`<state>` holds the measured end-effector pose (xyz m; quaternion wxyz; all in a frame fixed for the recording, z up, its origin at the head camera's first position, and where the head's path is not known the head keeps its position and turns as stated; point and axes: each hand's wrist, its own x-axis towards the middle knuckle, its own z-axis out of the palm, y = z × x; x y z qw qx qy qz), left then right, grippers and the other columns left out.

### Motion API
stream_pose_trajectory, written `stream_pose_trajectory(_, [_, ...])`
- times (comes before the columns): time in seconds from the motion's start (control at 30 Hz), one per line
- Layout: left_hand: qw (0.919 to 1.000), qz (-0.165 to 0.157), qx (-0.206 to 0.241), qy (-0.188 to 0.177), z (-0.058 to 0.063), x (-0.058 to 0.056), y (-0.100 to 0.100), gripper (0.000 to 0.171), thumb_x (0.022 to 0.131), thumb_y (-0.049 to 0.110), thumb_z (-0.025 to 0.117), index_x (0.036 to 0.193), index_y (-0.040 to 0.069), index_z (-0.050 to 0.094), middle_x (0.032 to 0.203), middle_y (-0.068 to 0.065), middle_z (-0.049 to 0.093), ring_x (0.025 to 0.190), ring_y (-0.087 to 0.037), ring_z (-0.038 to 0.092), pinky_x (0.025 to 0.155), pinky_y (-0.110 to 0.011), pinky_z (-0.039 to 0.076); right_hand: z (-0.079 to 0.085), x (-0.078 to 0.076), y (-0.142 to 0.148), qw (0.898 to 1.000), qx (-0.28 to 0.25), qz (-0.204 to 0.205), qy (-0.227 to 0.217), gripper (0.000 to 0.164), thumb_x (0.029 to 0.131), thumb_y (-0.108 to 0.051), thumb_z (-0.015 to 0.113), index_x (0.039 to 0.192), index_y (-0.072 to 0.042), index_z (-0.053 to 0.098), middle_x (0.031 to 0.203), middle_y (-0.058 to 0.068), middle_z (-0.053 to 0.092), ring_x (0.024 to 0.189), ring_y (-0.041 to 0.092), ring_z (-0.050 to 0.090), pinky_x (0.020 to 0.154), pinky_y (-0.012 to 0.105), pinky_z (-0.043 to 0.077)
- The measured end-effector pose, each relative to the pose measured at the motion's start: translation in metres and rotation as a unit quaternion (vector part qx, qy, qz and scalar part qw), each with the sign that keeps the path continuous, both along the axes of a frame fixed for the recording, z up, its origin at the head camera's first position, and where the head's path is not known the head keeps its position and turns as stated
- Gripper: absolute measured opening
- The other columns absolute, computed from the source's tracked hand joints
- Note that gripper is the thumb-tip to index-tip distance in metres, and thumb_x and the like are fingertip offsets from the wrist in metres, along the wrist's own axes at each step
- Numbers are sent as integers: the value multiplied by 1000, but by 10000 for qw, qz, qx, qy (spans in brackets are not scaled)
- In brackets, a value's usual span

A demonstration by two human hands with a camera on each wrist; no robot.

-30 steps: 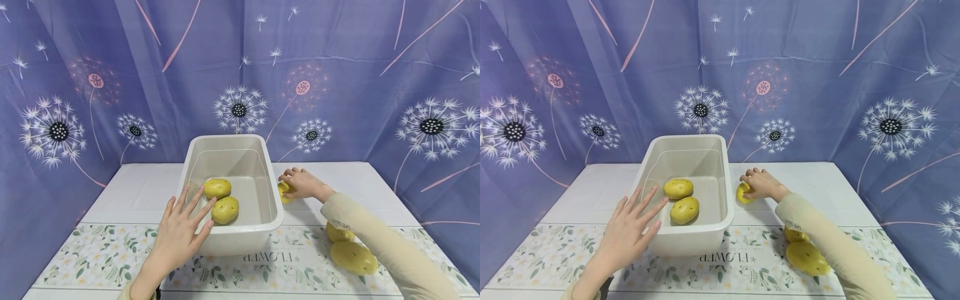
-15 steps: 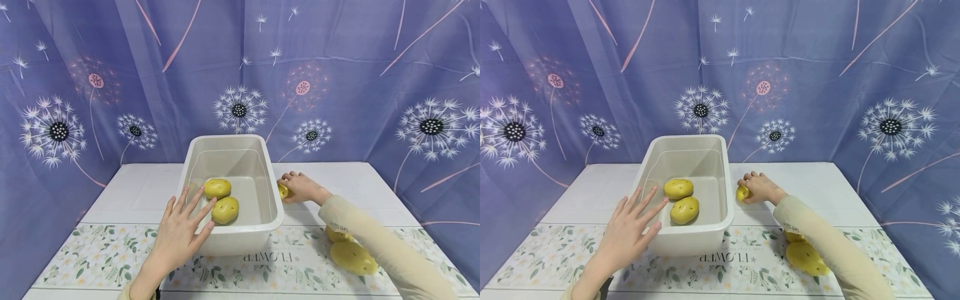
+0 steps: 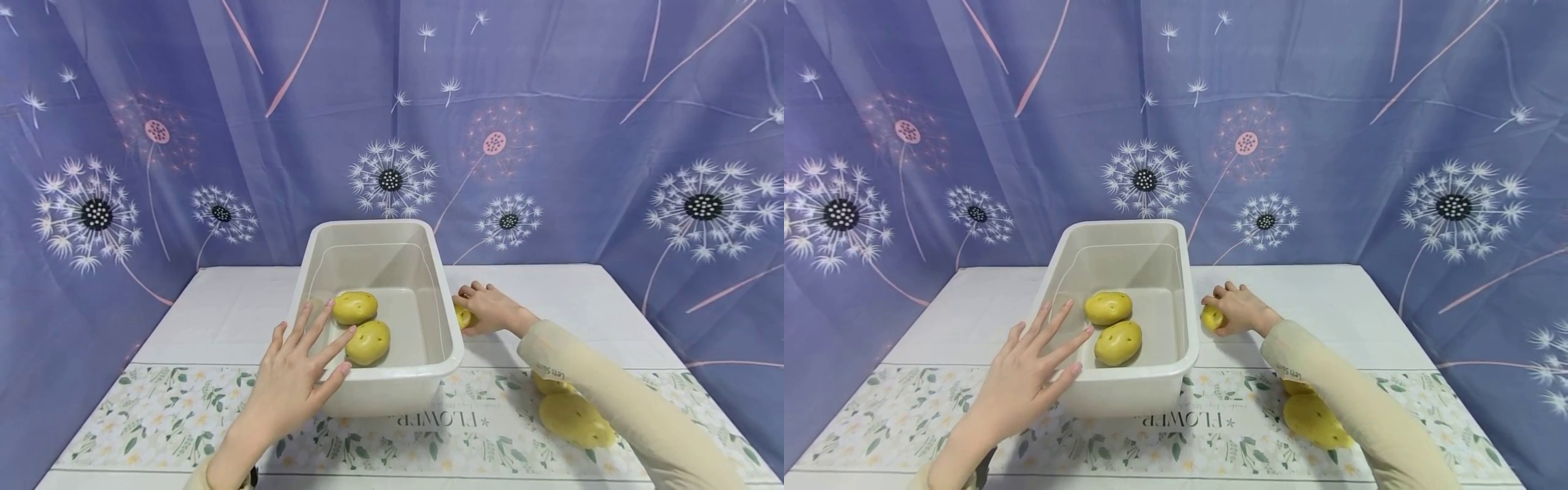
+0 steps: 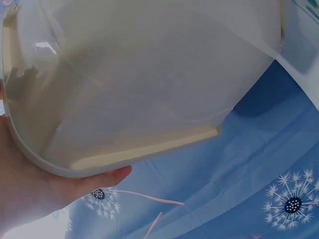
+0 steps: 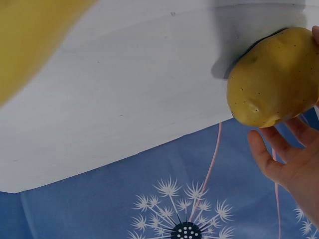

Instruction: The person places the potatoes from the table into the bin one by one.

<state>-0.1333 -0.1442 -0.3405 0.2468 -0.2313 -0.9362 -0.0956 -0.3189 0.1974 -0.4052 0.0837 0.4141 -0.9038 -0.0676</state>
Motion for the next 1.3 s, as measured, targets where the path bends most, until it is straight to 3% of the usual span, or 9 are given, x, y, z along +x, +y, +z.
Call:
stream_pose_trajectory(0.4, [9999, -168, -34, -10, 1, -2, 5, 43, 86, 33, 45, 130, 32, 46, 147, -2, 27, 136, -34, 19, 93, -73, 20, 0, 1, -2, 9999, -139, 42, -59, 52, 64, -43, 73, 105, -18, 54, 96, 4, 55, 81, 20, 46, 57, 30, 39])
stream_pose_trajectory(0.7, [9994, -32, -332, 99, -1, -4, 5, 50, 88, 56, 35, 130, 30, 46, 147, -2, 28, 137, -33, 16, 102, -64, 17, -1, 0, -1, 9999, -115, -8, -54, 53, 62, -39, 74, 107, -19, 53, 97, 5, 55, 81, 21, 46, 57, 30, 39])
stream_pose_trajectory(1.3, [9992, 48, -399, 18, 0, -3, 7, 56, 82, 62, 42, 128, 32, 47, 146, -1, 30, 137, -34, 17, 99, -67, 19, -1, 1, -2, 9992, -111, -193, -345, 58, 63, -38, 75, 113, -21, 52, 99, 6, 55, 83, 22, 47, 57, 36, 41])
